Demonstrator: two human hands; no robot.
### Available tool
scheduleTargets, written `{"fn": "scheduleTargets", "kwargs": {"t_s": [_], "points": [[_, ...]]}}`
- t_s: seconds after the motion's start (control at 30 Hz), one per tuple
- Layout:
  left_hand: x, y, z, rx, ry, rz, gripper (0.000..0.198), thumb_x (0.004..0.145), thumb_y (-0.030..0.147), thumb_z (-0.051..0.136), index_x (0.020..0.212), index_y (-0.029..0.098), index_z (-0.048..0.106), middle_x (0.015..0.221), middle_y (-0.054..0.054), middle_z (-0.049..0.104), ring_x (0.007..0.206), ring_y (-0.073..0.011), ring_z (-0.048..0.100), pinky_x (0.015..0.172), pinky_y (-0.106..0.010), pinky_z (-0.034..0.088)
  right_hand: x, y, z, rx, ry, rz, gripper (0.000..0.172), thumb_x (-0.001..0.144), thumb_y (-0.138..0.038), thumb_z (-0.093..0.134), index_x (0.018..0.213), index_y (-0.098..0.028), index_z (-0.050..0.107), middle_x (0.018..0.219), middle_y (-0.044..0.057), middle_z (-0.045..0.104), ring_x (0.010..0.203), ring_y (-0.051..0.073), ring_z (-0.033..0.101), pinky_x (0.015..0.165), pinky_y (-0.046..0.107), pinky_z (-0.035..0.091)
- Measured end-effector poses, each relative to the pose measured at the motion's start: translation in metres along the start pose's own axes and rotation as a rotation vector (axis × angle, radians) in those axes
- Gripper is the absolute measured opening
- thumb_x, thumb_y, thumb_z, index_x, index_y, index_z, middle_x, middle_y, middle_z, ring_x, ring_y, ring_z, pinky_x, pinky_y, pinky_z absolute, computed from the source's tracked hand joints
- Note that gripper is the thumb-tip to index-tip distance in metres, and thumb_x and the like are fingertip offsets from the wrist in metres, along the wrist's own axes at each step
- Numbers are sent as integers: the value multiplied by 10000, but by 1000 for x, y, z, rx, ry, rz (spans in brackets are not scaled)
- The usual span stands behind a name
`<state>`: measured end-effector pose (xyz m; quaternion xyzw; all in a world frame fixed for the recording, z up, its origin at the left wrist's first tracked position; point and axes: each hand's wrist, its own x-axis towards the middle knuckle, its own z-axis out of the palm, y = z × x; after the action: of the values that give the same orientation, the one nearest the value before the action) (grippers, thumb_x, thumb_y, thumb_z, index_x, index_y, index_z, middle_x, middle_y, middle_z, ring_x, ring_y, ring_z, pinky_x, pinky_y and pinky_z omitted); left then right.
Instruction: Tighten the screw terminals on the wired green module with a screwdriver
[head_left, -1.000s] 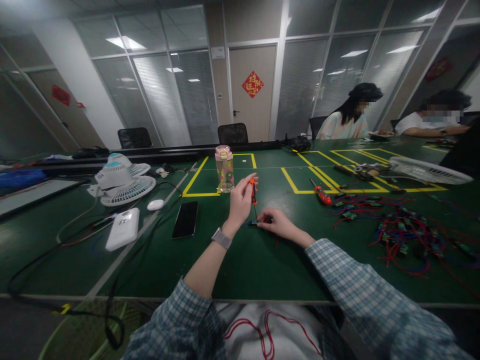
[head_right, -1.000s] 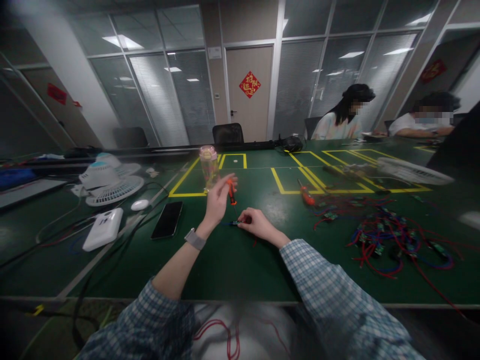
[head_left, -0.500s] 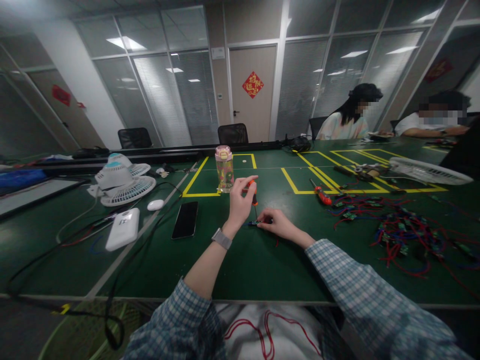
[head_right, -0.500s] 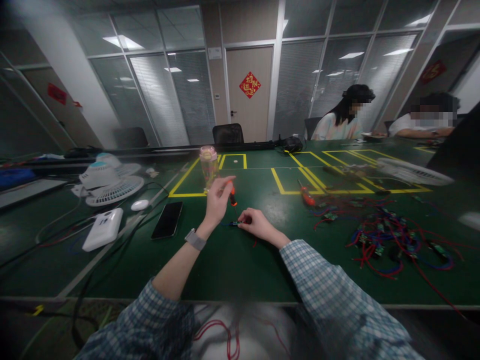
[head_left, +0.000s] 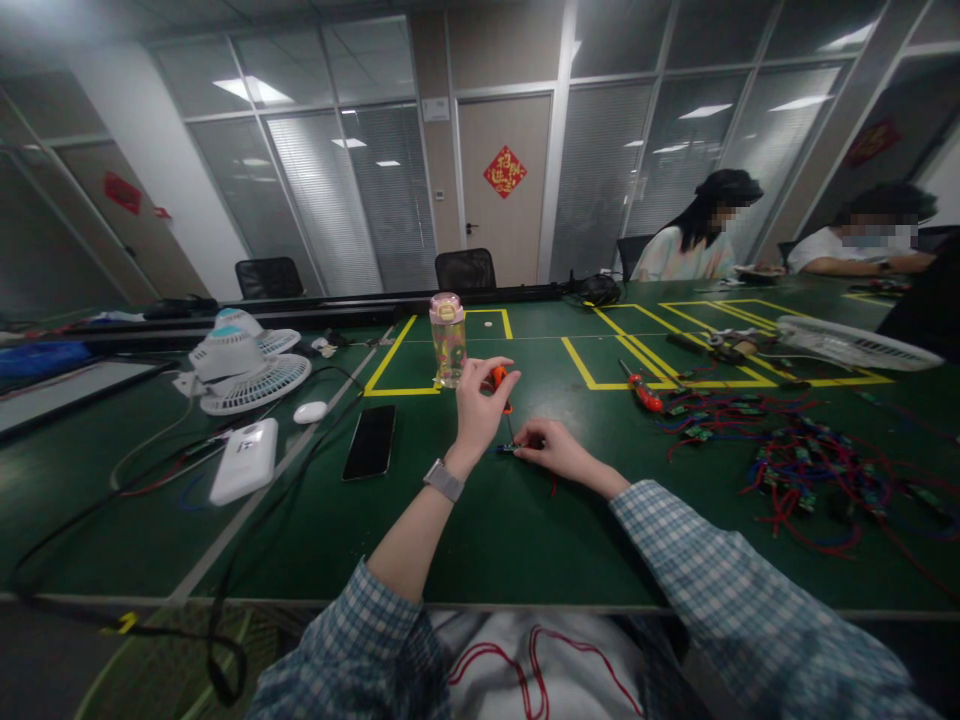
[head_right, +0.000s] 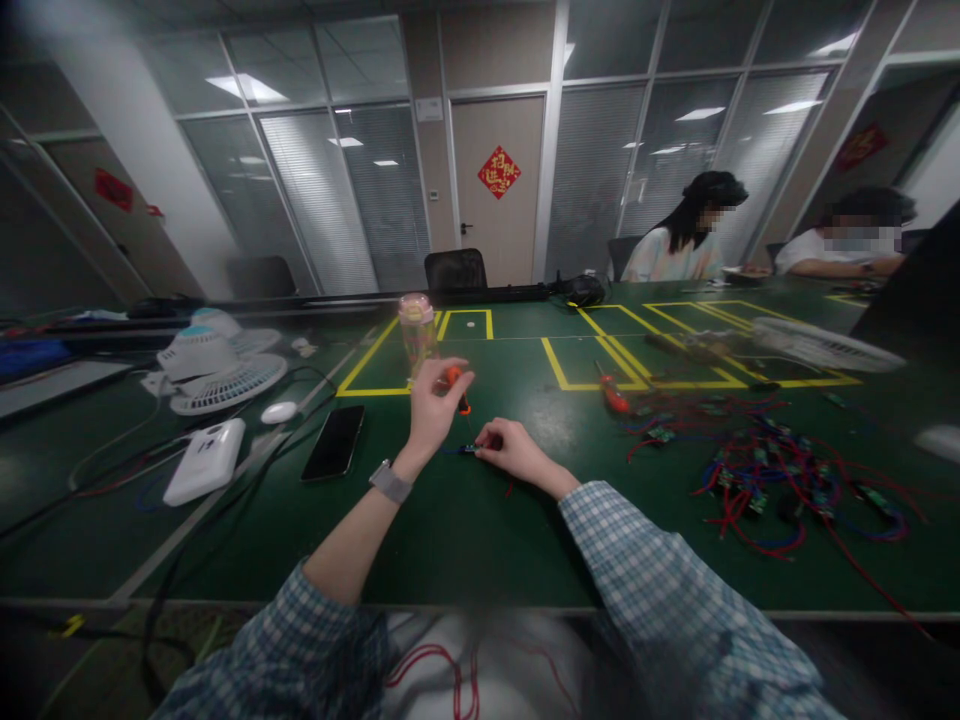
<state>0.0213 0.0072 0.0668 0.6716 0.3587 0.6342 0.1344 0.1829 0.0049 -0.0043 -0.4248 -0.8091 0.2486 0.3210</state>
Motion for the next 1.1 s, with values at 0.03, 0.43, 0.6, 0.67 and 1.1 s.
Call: {"fn": "scheduleTargets", "kwargs": {"t_s": [0.03,0.43,0.6,0.67,1.1], "points": [[0,0,0,-9,-7,-4,151,872,286,646,1003,219,679,948,-35,590,839,-141,599,709,-229,490,0,0,0,2,-1,2,76,752,-192,698,821,-160,688,782,26,659,686,138,587,650,255,465],[0,-6,0,-48,-29,-18,301,961,206,439,1205,207,615,1111,-74,646,993,-170,612,901,-320,477,0,0,1,15,10,12,75,750,-187,695,819,-158,687,791,30,651,684,141,588,646,262,471],[-1,0,1,13,-12,26,198,908,220,573,1087,214,658,1022,-56,624,889,-156,604,763,-265,495,-1,-3,-1,-5,-1,9,76,756,-192,697,822,-155,688,785,31,651,684,141,586,648,262,466],[-1,2,0,31,-9,42,160,873,239,637,1027,210,670,975,-45,611,864,-155,596,741,-258,489,-1,-3,-1,-10,0,6,70,756,-187,697,817,-155,685,788,31,652,688,139,585,654,262,466],[1,-2,-1,-67,-51,1,303,978,203,404,1174,215,635,1123,-70,648,1034,-178,619,927,-332,480,-1,-4,-1,0,3,6,62,752,-174,692,811,-159,682,791,25,646,681,132,577,647,255,467]]}}
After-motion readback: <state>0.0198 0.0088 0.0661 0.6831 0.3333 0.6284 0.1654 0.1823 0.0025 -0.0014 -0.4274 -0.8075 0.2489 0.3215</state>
